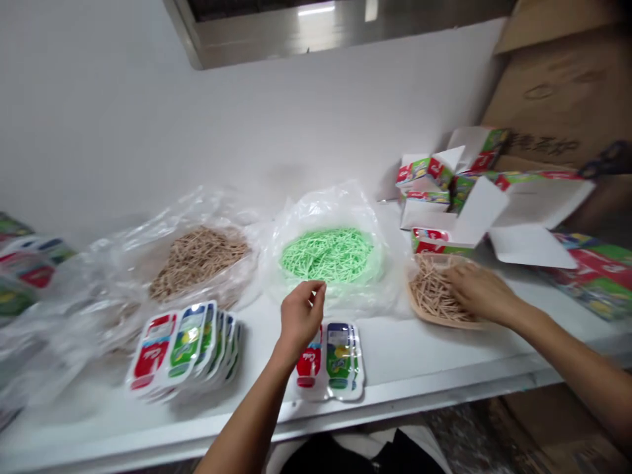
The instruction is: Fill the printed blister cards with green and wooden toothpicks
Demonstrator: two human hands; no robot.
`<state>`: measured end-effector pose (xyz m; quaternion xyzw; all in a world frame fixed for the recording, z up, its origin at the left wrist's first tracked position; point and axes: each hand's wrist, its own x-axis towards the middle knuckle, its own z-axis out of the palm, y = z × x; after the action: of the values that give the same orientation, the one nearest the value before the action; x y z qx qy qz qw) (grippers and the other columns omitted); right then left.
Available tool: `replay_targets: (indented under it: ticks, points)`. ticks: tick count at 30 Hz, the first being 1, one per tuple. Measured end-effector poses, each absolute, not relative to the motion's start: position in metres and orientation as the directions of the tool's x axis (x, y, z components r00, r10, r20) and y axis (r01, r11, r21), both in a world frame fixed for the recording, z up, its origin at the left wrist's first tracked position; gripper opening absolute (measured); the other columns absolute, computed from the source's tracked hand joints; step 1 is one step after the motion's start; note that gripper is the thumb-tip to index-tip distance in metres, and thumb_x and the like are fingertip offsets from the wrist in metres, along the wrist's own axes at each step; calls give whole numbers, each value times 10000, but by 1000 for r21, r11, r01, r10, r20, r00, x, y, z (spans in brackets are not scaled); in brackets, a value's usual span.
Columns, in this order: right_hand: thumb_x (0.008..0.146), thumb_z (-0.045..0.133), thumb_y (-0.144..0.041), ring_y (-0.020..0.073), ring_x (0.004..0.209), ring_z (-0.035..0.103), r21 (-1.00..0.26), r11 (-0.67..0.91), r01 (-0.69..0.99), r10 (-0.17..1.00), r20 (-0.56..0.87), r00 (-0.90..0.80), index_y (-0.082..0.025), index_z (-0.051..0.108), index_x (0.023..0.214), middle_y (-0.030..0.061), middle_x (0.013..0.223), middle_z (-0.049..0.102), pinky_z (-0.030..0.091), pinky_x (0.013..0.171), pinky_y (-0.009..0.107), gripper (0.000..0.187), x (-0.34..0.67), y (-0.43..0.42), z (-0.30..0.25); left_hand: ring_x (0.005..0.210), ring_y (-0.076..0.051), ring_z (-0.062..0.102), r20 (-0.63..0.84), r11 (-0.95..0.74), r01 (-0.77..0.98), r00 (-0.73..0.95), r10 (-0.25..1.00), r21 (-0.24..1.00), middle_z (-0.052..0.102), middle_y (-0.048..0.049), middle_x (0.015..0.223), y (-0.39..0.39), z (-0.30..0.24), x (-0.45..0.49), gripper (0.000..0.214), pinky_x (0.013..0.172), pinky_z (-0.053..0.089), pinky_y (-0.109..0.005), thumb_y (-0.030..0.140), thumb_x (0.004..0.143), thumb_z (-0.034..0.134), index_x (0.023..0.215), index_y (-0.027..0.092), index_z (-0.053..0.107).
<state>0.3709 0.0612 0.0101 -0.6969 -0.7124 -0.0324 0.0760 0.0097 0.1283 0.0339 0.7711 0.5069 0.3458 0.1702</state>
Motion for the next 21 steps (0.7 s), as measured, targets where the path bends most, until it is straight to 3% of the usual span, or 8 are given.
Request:
replay_targets:
  ticks: [2,4,7,10,14,16,19,21]
  points:
    - [879,410,-312,329,977,573,2,84,996,970,229,-82,-159,579,941,184,1010,646,413,819,424,236,359,65,15,673,-148,587,275,-290,762,152,949,580,688,-24,827,126,29,-16,278,636,406,-249,406,876,459,887,204,649]
    - [908,375,-344,295,966,589,-108,153,982,957,262,-121,-180,558,1038,154,1071,644,424,807,387,278,338,66,22,692,-175,596,154,-123,864,54,987,488,683,-34,819,118,17,-40,343,599,371,-254,518,826,498,855,201,627]
    - [922,361,-413,214,712,633,-331,199,922,976,155,-155,-247,564,975,47,875,691,434,637,307,268,288,62,23,689,-206,600,-61,25,934,-4,998,357,669,-40,771,102,-11,-59,452,541,310,-247,634,693,593,814,198,589]
    - [937,333,-389,199,676,634,-406,264,875,960,26,-278,-242,573,909,20,781,686,419,616,293,282,234,59,5,605,-171,577,-169,10,933,54,984,359,633,3,654,94,-35,-60,329,500,277,-233,532,756,581,738,204,558]
    - [945,305,-363,218,746,645,-435,239,868,954,-62,-293,-226,582,931,40,832,690,430,647,312,309,196,61,-24,638,-166,574,-119,-58,929,109,987,366,637,-6,686,85,-36,-52,228,532,309,-246,362,855,489,714,204,574]
    - [933,335,-409,237,827,645,-470,191,862,970,-45,-239,-216,572,1039,69,975,680,451,696,337,324,188,63,-34,716,-196,585,-40,-133,935,154,987,328,663,-45,773,79,-27,-51,230,593,351,-277,301,879,445,761,200,615]
    - [861,455,-520,285,1034,592,-585,106,804,993,20,-116,-192,464,1265,119,1250,568,462,807,382,520,178,68,-41,893,-246,581,170,-316,908,278,945,274,669,-108,1058,68,-13,-54,271,740,402,-364,209,888,406,1007,201,650]
    - [794,553,-543,290,1071,573,-692,73,718,997,30,-73,-200,414,1328,117,1304,530,462,843,389,650,170,71,-43,999,-261,563,287,-430,842,345,894,327,596,-115,1248,63,-9,-58,338,845,397,-428,166,871,419,1148,215,607]
